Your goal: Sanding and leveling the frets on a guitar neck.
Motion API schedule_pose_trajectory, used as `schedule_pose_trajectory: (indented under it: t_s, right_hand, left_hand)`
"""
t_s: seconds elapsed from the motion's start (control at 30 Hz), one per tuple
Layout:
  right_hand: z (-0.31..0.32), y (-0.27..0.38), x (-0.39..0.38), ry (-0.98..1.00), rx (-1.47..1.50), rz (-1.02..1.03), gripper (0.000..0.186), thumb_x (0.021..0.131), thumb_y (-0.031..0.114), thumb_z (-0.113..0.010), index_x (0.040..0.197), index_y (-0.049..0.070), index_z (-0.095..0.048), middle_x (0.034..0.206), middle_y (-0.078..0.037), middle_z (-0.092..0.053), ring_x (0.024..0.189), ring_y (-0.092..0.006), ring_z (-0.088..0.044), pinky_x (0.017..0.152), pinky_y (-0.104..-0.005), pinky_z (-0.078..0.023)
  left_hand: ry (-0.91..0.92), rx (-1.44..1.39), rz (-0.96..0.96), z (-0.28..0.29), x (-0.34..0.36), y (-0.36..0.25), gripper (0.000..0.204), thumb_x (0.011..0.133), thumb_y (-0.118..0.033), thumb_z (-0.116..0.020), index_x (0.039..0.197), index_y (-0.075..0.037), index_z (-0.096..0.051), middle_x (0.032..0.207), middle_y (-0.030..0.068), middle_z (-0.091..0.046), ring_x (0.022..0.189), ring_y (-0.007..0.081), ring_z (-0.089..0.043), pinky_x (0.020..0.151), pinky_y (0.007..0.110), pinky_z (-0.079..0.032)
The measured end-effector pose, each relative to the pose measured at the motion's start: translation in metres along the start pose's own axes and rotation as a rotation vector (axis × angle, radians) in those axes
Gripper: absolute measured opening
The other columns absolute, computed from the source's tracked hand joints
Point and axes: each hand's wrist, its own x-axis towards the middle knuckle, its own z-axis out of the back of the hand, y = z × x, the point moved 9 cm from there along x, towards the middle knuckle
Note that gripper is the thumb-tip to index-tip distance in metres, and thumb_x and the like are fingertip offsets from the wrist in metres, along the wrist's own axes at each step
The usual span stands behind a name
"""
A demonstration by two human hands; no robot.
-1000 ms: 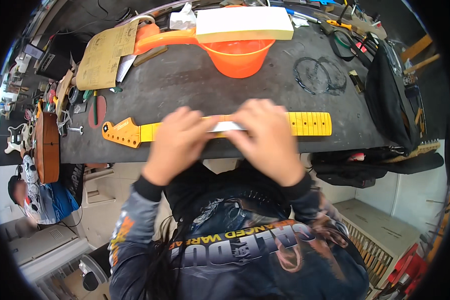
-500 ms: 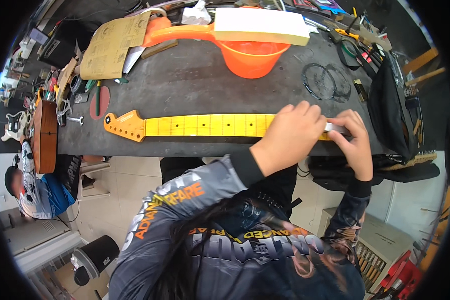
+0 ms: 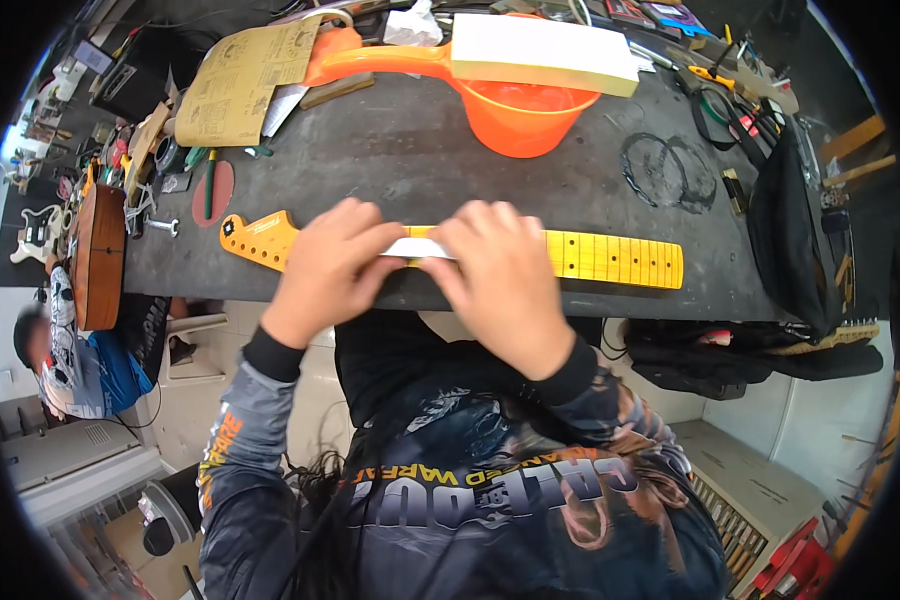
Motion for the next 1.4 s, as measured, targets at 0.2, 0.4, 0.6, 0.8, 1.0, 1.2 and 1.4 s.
schedule_pose_trajectory:
  t_s: [0.2,0.4,0.6,0.8,1.0,1.2,1.4]
  right_hand:
    - [0.122,-0.12,-0.063,0.066,-0.044,-0.125,0.028,0.098,0.025,-0.093,0.117,0.007,-0.085,0.115,-0.012,-0.079,0.113,-0.0366,-0.072,0.101,-0.0496,-0.053]
    - [0.143,-0.147,-0.075,0.116,0.109,-0.319,0.025,0.096,0.013,-0.092,0.117,0.002,-0.084,0.106,-0.009,-0.071,0.099,-0.0265,-0.065,0.086,-0.0399,-0.05]
    - [0.011,-0.007,0.009,0.102,0.07,0.037,0.024,0.101,0.024,-0.089,0.113,0.008,-0.076,0.111,-0.012,-0.071,0.111,-0.0368,-0.073,0.093,-0.0519,-0.056]
    - [-0.024,0.019,0.024,0.041,0.005,0.105,0.025,0.102,0.029,-0.088,0.117,0.014,-0.074,0.113,-0.008,-0.068,0.113,-0.0332,-0.069,0.092,-0.0496,-0.053]
    - [0.112,-0.115,-0.044,0.075,0.005,-0.053,0.026,0.097,0.022,-0.092,0.113,0.004,-0.083,0.108,-0.013,-0.073,0.108,-0.038,-0.071,0.094,-0.0499,-0.054]
    - [0.124,-0.146,-0.054,0.164,0.147,-0.284,0.025,0.096,0.015,-0.09,0.115,0.001,-0.08,0.104,-0.009,-0.064,0.096,-0.0285,-0.061,0.084,-0.0411,-0.049]
    - [-0.026,0.012,0.039,0.027,0.055,0.068,0.026,0.103,0.032,-0.089,0.105,0.012,-0.073,0.105,-0.01,-0.069,0.105,-0.0369,-0.073,0.086,-0.0538,-0.055]
  left_hand:
    - [-0.114,-0.06,-0.093,-0.101,0.09,-0.121,0.025,0.093,-0.013,-0.085,0.116,-0.007,-0.077,0.108,0.0091,-0.069,0.104,0.0338,-0.07,0.084,0.048,-0.057]
    - [-0.131,-0.044,-0.164,-0.116,0.105,-0.134,0.022,0.095,-0.016,-0.083,0.115,-0.012,-0.077,0.11,0.006,-0.068,0.107,0.0292,-0.069,0.085,0.045,-0.055]
    - [-0.04,0.039,-0.075,-0.006,0.002,-0.007,0.036,0.095,-0.019,-0.093,0.127,-0.007,-0.081,0.105,0.0107,-0.068,0.1,0.0374,-0.069,0.083,0.051,-0.055]
    - [-0.009,0.058,0.016,0.016,-0.017,0.023,0.035,0.093,-0.013,-0.093,0.124,-0.005,-0.082,0.102,0.013,-0.067,0.096,0.0405,-0.068,0.082,0.052,-0.055]
    - [-0.135,-0.032,-0.102,-0.093,0.087,-0.107,0.022,0.094,-0.013,-0.084,0.114,-0.009,-0.076,0.106,0.0082,-0.067,0.103,0.0328,-0.071,0.084,0.048,-0.056]
    - [-0.14,0.012,-0.12,-0.107,0.101,-0.116,0.021,0.094,-0.018,-0.085,0.112,-0.013,-0.075,0.109,0.005,-0.068,0.109,0.0289,-0.07,0.087,0.045,-0.055]
    - [-0.009,0.093,0.016,0.011,-0.017,0.036,0.034,0.098,-0.023,-0.091,0.127,-0.011,-0.08,0.107,0.0095,-0.068,0.105,0.0371,-0.069,0.089,0.051,-0.053]
